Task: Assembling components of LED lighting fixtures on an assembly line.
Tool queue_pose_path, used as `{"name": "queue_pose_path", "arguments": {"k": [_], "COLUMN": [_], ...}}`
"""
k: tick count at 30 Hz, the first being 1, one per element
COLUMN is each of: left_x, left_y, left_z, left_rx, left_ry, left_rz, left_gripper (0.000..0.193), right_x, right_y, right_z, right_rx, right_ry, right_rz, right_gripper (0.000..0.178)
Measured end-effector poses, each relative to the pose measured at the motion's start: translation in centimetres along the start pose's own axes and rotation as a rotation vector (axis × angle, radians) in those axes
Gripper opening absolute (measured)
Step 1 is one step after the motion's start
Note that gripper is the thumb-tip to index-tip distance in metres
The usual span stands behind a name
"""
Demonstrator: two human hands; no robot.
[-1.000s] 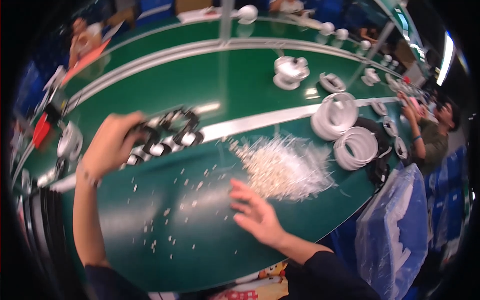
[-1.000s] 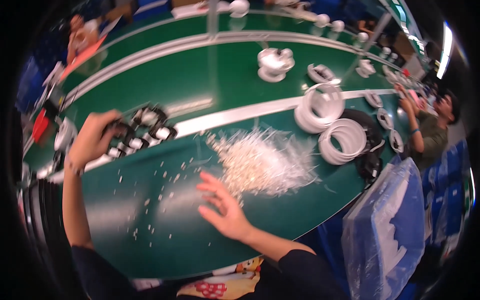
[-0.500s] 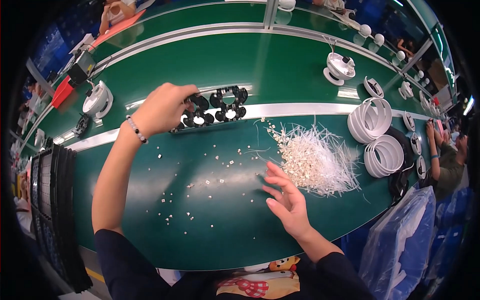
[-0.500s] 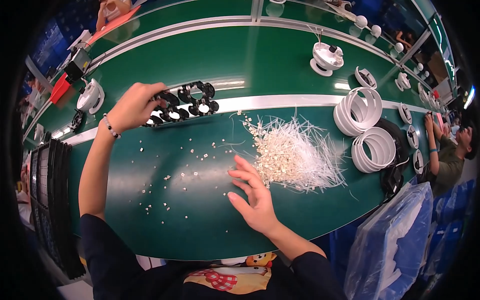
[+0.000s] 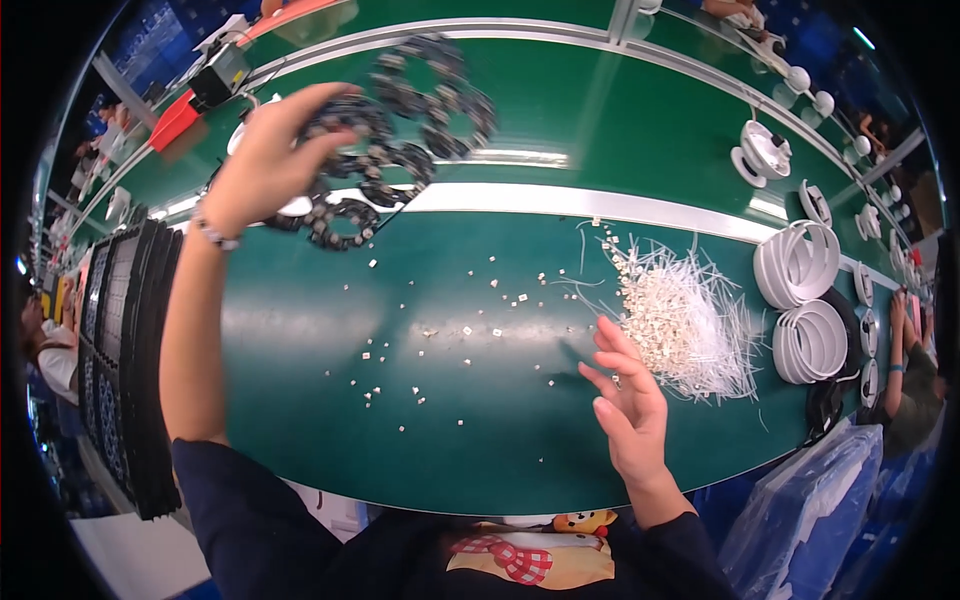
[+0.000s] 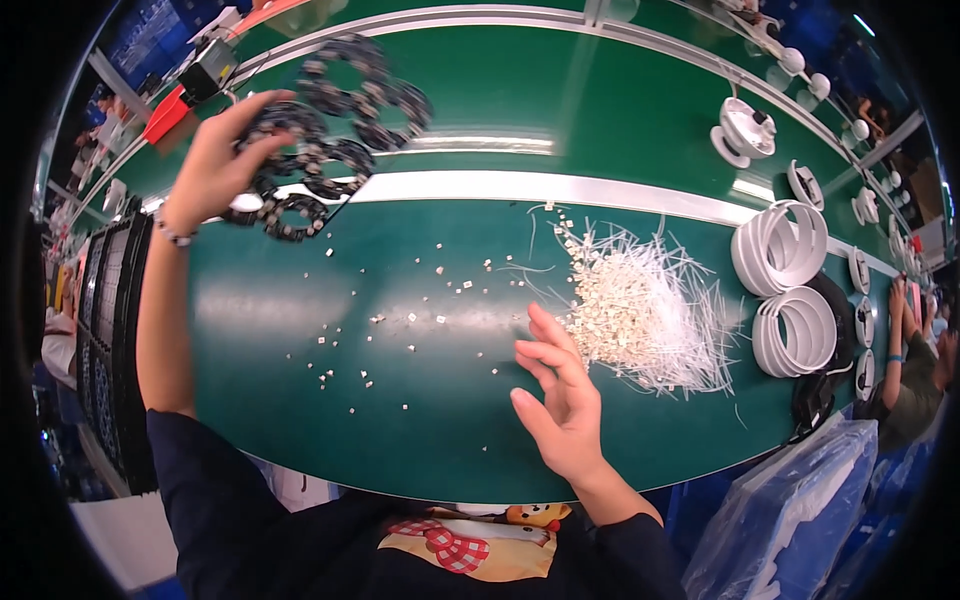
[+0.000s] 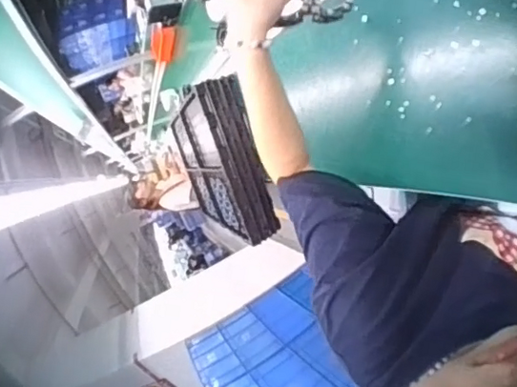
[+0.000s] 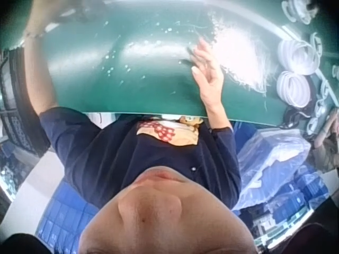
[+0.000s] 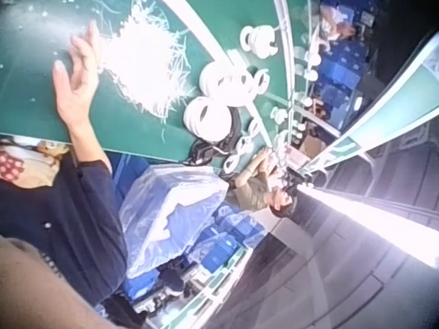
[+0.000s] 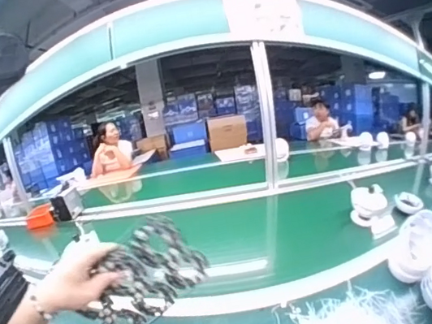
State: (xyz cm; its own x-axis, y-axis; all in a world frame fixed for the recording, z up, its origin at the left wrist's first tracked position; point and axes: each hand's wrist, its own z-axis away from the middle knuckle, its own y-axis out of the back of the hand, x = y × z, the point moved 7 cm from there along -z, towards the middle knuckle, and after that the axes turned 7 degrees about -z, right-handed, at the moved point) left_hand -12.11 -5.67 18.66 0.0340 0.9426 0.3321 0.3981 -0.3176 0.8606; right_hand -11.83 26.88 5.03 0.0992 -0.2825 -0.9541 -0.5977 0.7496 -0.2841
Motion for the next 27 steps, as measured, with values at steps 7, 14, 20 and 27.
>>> {"name": "queue_pose_path", "arguments": {"k": [7,14,20,27], "left_x": [-14.9,-16.5,-11.0,-3.0], "left_y": [1.4,-2.4,-6.6,-12.6], "left_z": [14.0,19.0,15.3,10.9], "left_rx": [-0.087,-0.103,-0.179,-0.298], "left_ry": [0.639,0.780,0.776,0.624], "left_rz": [0.500,0.677,0.744,0.828], "left_gripper": [0.063,0.062,0.061,0.062], "right_x": [-1.0,-1.0,-1.2,-1.7], "right_y": [-1.5,-1.4,-0.9,-0.5], "right_z": [0.7,0.5,0.5,0.3], "right_rx": [-0.157,-0.151,-0.138,-0.121], "right_ry": [0.018,0.012,0.011,0.075], "right_rz": [0.011,-0.002,-0.053,-0.032], "right_gripper": [0.038,0.037,0.038,0.037]}}
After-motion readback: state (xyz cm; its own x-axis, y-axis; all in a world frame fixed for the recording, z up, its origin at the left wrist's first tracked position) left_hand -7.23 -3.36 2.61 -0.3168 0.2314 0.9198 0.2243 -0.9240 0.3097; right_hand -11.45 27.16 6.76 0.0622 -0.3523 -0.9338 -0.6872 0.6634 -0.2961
